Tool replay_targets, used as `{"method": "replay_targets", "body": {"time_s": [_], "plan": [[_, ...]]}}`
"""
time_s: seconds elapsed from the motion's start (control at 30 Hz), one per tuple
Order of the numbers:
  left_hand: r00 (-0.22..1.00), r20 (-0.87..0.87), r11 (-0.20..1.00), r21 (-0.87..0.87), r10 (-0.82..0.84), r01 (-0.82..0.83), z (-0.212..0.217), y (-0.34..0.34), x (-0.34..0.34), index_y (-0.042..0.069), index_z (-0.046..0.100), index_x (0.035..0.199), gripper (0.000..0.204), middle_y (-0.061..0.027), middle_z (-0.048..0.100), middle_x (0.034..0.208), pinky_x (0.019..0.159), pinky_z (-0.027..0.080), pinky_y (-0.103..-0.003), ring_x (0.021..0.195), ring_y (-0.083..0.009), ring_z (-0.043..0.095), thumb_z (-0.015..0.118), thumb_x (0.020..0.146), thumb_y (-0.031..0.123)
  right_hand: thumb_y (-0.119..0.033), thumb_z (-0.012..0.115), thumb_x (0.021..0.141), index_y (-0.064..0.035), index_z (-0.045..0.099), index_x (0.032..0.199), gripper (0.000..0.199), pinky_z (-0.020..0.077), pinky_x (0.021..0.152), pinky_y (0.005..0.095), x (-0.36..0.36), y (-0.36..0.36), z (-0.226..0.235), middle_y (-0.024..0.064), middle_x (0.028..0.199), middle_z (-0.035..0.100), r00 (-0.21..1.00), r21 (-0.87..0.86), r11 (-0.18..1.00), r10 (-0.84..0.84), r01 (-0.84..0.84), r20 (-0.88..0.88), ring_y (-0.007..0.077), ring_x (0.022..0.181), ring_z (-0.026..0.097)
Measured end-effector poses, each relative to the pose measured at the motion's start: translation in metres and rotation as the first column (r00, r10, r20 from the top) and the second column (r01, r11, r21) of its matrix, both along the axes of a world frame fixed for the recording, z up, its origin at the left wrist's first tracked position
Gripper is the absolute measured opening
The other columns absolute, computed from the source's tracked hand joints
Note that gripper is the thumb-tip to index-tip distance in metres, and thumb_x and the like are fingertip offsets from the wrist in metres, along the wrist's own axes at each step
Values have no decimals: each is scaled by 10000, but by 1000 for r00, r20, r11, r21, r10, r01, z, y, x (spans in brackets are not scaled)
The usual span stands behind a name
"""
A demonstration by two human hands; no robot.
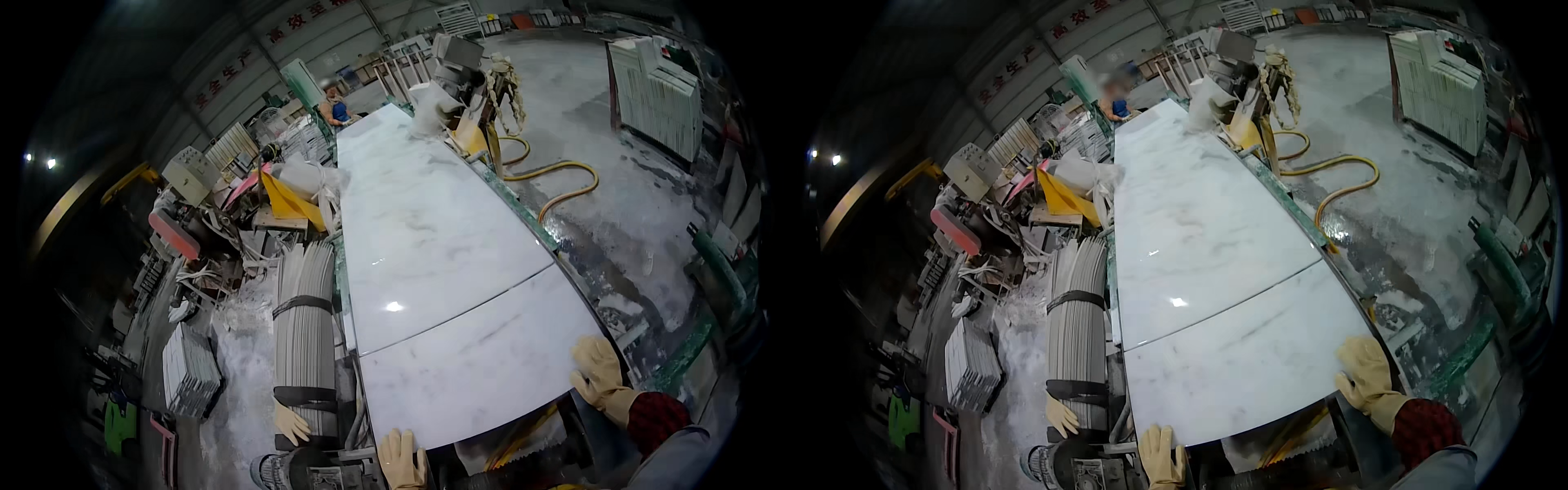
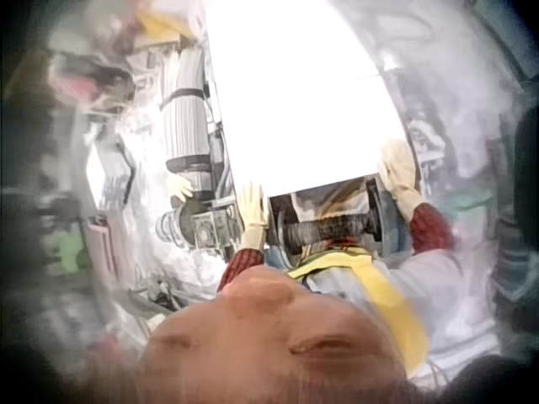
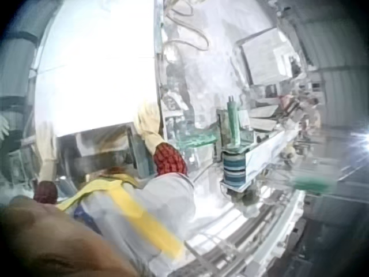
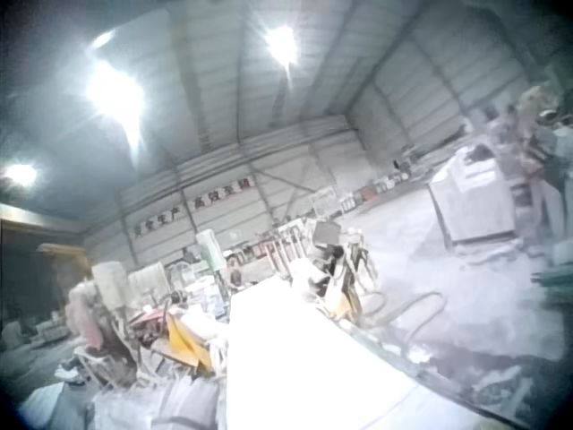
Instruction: The person guides large white marble slabs through a conveyor system in a factory. They use gloved hands to position and move the slabs along the rollers, then lift and stack them onto a nearby pile.
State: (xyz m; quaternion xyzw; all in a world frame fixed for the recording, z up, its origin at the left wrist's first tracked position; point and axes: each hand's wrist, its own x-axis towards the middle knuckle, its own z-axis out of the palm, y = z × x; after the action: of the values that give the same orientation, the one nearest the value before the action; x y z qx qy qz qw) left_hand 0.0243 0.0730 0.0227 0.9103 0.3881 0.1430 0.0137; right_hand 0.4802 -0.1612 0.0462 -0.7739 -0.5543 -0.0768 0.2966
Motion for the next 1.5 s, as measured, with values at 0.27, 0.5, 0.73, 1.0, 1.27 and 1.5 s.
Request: {"method": "replay_targets", "body": {"time_s": [0.27, 0.5, 0.73, 1.0, 1.27, 1.5], "plan": [[999, -42, 999, -25, 32, -33, 7, -8, 6, 57, 622, 1482, 617, -292, 556, 1541, 1221, 383, -636, 1410, -549, 507, 799, 915, 226, -196, 738, 858, -18, 642, 1284, 472, 474, 1072, 612, -11, 1, 16, 261, 1310, 621, 999, -2, 1000, -12, 12, -31, 526, 1212, 576], [998, -49, 999, 22, 39, -38, 1, -9, 5, 67, 627, 1482, 612, -281, 562, 1544, 1217, 398, -635, 1414, -540, 510, 803, 918, 227, -212, 719, 862, -20, 645, 1238, 429, 470, 1066, 593, -10, -2, 13, 247, 1262, 621, 998, 2, 999, -32, 32, -45, 499, 1190, 582], [997, -49, 998, -39, 54, -56, 9, -12, 7, 70, 615, 1478, 618, -285, 560, 1549, 1221, 398, -632, 1415, -544, 507, 811, 907, 204, -237, 733, 882, -5, 662, 1269, 457, 459, 1118, 596, -11, -6, 11, 265, 1329, 636, 999, -41, 999, -30, 28, -41, 508, 1256, 582], [996, -75, 999, 10, 42, -42, 7, -15, 5, 41, 610, 1453, 616, -283, 569, 1530, 1223, 387, -626, 1401, -526, 514, 813, 909, 246, -251, 744, 910, -13, 663, 1336, 495, 439, 1185, 596, -10, -16, -10, 277, 1424, 637, 999, -51, 997, -53, 53, 2, 516, 1340, 571], [995, -79, 998, -3, 62, -62, -2, -17, -2, 54, 595, 1499, 624, -310, 537, 1576, 1248, 368, -645, 1448, -562, 481, 792, 929, 212, -253, 741, 922, -19, 669, 1343, 487, 434, 1196, 602, -14, -19, -2, 275, 1424, 637, 998, -55, 997, -60, 58, -29, 513, 1345, 575], [996, -69, 997, -47, 60, -63, 1, -18, -1, 53, 587, 1508, 627, -311, 525, 1590, 1252, 363, -653, 1458, -567, 469, 780, 933, 208, -257, 744, 916, -9, 677, 1329, 486, 440, 1186, 601, -14, -18, -2, 270, 1405, 638, 999, -25, 998, -50, 50, -11, 510, 1317, 580]]}}
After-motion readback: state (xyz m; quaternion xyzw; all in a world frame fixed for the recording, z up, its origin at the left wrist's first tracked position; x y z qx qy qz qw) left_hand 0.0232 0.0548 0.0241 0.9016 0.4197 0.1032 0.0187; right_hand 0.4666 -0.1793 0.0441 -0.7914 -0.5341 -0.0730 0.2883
